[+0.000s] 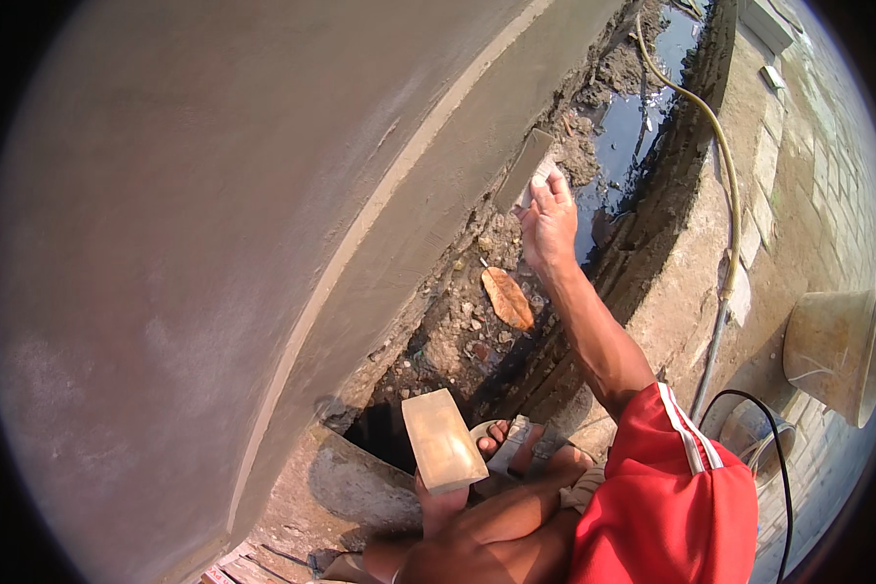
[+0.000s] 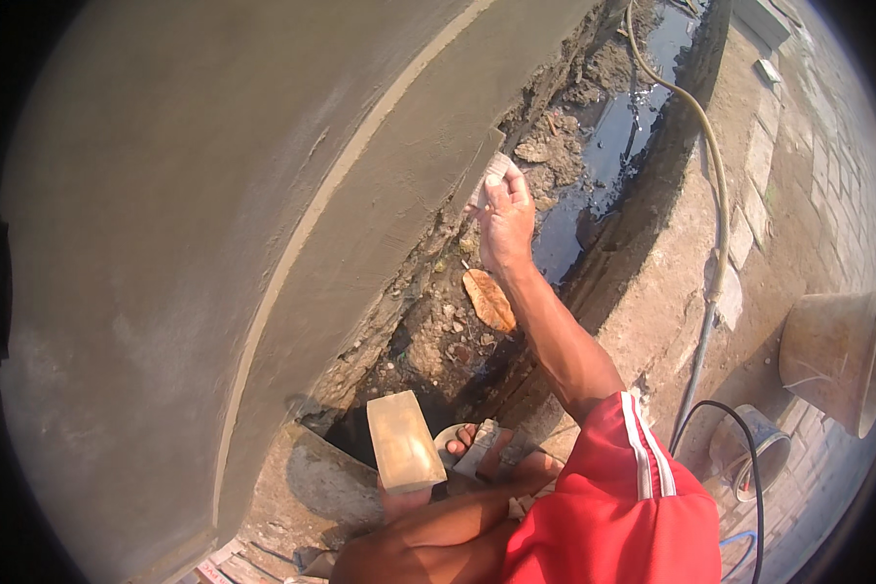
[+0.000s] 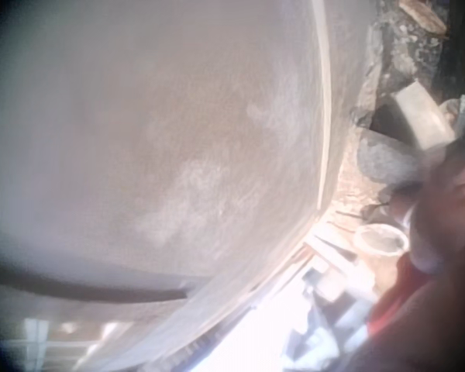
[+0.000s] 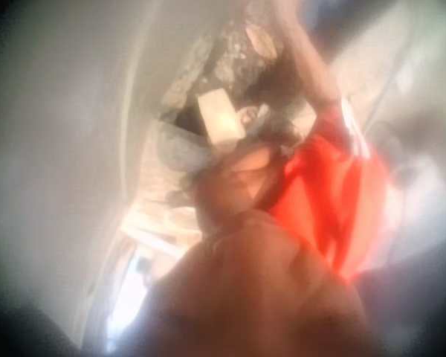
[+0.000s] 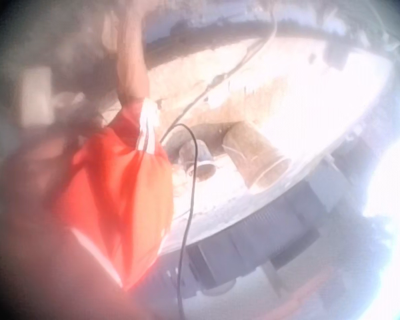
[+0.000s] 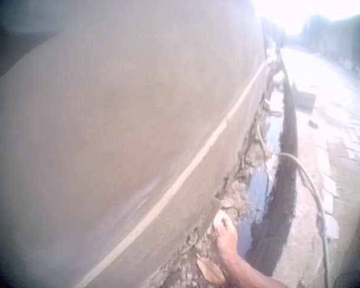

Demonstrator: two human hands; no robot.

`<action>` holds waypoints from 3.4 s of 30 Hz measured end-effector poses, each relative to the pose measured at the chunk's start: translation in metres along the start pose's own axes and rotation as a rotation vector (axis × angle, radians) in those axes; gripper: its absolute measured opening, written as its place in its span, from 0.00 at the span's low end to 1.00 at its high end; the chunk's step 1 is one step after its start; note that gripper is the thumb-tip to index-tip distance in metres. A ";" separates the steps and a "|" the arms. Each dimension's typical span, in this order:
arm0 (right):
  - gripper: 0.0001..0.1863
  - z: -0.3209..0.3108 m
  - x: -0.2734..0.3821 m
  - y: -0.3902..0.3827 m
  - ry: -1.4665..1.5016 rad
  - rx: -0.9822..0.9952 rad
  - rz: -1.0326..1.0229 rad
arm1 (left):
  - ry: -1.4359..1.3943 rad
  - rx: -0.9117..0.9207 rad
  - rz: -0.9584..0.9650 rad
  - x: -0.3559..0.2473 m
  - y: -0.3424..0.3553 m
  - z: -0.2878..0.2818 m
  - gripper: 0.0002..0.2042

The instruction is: The person uses a trowel and a wooden float to apply and smooth cement plaster on a vertical wall. They repeatedly scoop plaster from a bucket and spread it along the wall's edge, refining the surface with the float.

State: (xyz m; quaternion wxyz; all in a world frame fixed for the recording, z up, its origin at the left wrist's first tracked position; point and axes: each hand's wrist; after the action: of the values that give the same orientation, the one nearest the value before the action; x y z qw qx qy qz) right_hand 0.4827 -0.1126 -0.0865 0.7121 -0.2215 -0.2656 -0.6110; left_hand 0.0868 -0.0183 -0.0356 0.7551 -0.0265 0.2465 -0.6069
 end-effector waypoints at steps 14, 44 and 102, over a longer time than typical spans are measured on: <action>0.20 -0.039 0.006 0.091 -0.380 0.195 -0.160 | 0.118 -0.128 -0.095 0.008 0.009 0.004 0.21; 0.16 0.011 -0.081 -0.049 0.183 -0.031 0.260 | 0.175 -0.213 0.000 0.018 -0.027 -0.012 0.19; 0.19 0.179 -0.050 -0.169 -0.280 0.681 0.076 | 0.140 -0.318 0.115 0.034 -0.061 -0.022 0.15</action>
State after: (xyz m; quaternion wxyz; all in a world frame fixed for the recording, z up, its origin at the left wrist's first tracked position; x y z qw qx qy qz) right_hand 0.2913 0.0134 0.0160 0.7240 -0.0630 -0.5400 -0.4246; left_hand 0.0272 -0.0600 -0.0460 0.7559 -0.0894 0.3924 -0.5164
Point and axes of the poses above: each hand's wrist, its own y-axis towards the middle knuckle, its own z-axis out of the palm, x = y × z, and after that the axes turned 14 degrees about x, right-handed
